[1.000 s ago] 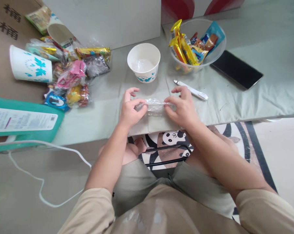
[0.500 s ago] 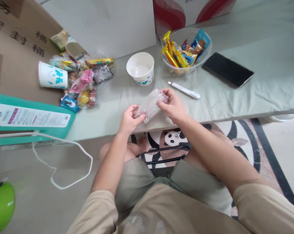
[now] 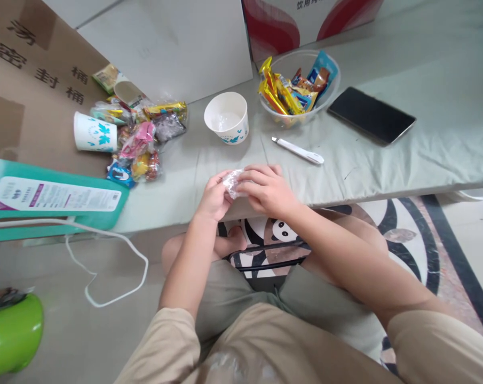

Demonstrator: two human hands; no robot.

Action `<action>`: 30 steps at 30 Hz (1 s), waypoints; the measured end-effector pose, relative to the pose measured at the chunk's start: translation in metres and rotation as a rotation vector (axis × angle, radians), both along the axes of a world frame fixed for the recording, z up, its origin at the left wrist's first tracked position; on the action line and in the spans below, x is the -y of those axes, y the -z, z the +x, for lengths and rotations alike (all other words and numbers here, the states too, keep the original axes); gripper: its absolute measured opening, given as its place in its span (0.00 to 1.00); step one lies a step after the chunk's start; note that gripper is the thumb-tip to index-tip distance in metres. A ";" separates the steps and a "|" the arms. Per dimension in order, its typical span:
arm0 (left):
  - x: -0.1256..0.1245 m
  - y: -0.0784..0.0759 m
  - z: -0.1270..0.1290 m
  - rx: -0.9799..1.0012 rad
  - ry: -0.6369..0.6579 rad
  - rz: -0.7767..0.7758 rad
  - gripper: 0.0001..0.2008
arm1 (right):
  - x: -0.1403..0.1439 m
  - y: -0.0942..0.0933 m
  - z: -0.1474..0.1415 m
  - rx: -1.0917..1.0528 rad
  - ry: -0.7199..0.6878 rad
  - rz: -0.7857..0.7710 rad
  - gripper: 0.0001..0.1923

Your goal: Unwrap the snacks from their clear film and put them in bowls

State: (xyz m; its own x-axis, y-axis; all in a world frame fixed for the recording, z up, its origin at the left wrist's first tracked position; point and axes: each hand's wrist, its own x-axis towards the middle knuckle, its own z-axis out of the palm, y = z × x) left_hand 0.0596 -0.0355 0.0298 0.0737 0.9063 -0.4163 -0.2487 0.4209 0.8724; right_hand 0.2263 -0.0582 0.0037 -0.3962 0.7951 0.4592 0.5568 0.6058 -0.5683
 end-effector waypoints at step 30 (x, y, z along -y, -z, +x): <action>-0.162 -0.058 0.009 -1.113 0.309 0.634 0.08 | -0.017 0.002 0.002 -0.340 0.209 -0.317 0.15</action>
State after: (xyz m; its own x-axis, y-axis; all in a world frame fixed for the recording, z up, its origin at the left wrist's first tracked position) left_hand 0.0687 0.1262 0.0879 0.2083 0.9730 0.0998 0.7580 -0.2251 0.6122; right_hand 0.2281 -0.0416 0.0020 -0.0839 0.9624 0.2582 0.3989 0.2699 -0.8764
